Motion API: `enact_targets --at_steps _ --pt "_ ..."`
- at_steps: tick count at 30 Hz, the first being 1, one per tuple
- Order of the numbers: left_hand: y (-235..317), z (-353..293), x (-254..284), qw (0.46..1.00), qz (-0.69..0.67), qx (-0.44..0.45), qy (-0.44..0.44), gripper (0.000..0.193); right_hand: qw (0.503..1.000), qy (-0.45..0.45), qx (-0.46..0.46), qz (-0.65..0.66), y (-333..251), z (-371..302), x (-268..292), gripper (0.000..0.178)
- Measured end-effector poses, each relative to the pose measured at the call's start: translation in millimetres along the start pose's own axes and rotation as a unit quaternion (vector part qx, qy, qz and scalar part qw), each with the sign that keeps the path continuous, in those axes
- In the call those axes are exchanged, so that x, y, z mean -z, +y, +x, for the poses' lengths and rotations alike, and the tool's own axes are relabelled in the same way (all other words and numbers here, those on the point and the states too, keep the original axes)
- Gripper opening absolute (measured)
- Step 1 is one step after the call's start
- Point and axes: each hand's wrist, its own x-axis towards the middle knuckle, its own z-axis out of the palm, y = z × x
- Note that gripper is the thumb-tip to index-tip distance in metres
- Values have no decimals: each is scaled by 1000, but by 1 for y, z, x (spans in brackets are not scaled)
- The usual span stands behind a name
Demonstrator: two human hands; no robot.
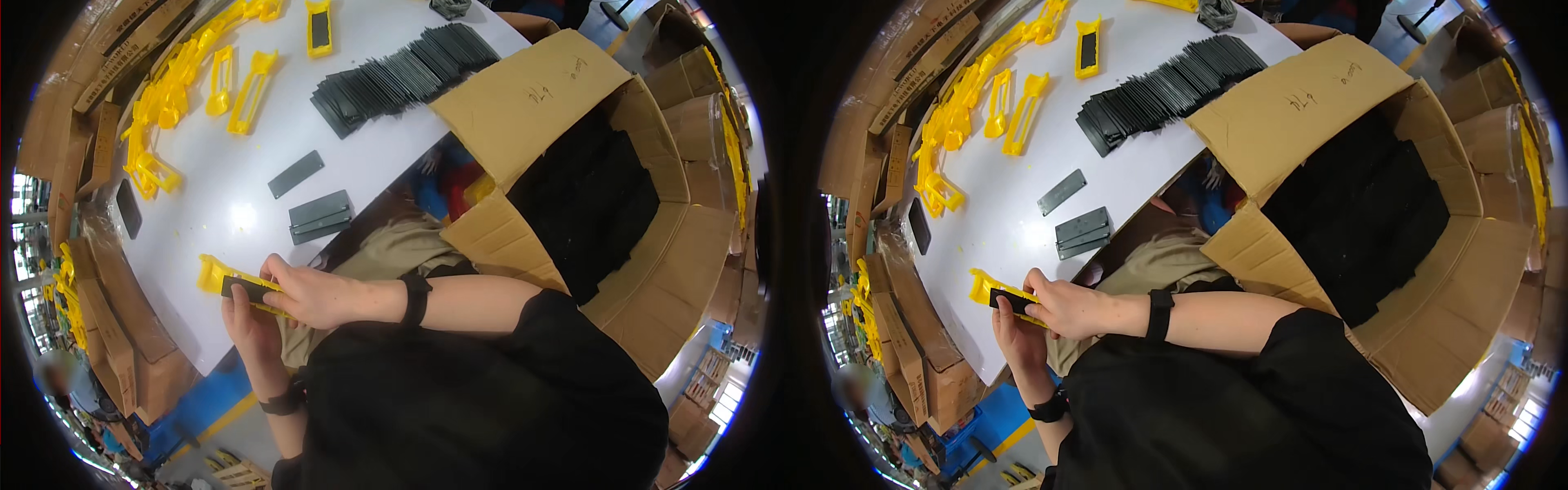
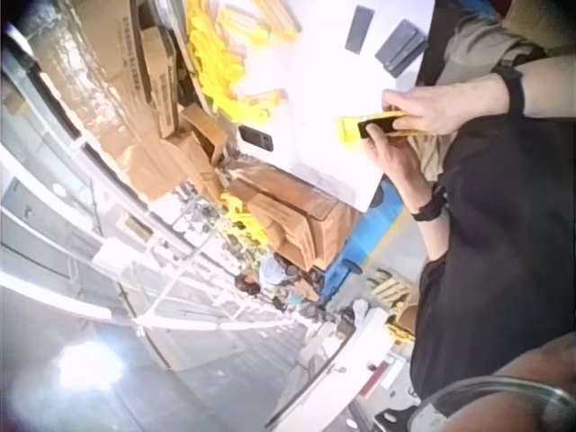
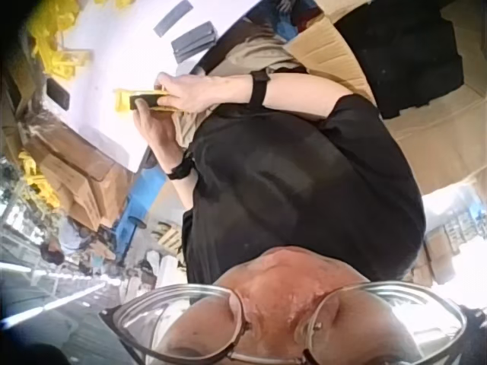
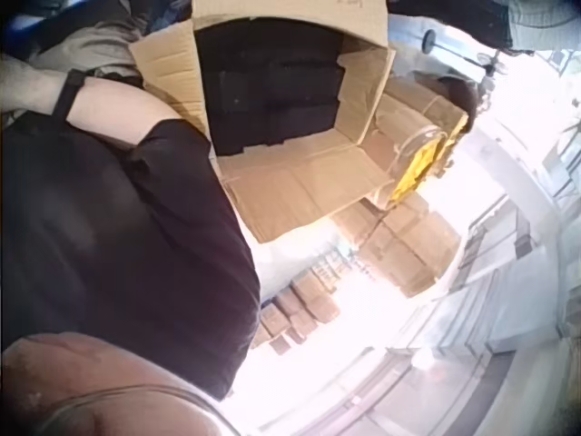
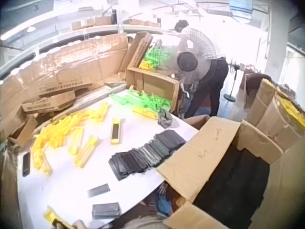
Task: The recorder is assembling black electronic components into yellow plastic flashlight housings at a factory workstation.
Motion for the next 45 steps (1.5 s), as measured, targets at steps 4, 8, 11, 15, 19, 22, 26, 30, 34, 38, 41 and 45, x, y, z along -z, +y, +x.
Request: enact_targets --at_steps 4,8,11,15,19,22,26,30,34,38,41,45 --pt "0 -1 0 998 -63 29 -13 31 1000 -15 11 0 9 0 0 31" --pt "-6 -2 -14 972 -226 47 -44 31 994 33 85 -60 18 0 -1 36" --pt "-20 -1 -5 960 -271 53 -43 33 992 53 112 -35 23 0 -9 38" --pt "-19 5 -2 993 -81 -20 -78 44 994 54 79 -46 15 2 -2 35" --pt "-14 8 -20 983 -177 -32 -25 44 993 73 91 -19 18 9 -4 35" --pt "-21 10 -15 983 -177 -50 2 42 991 76 99 -56 25 16 -4 35" --pt "-15 20 -10 981 -175 -23 81 30 996 77 47 11 20 19 -11 35" --pt "-11 21 -32 987 -146 22 59 13 994 98 -4 45 23 13 5 48" --pt "-17 14 -39 985 -159 -36 60 14 996 68 41 -29 26 14 -10 61" --pt "-15 9 -35 974 -165 -81 135 19 991 18 105 -75 25 22 -23 66" --pt "-7 5 -12 979 -203 11 -2 22 995 -18 72 -71 25 27 -25 66" --pt "-22 3 -7 952 -306 -9 -11 30 999 -22 32 -22 24 31 -28 63"
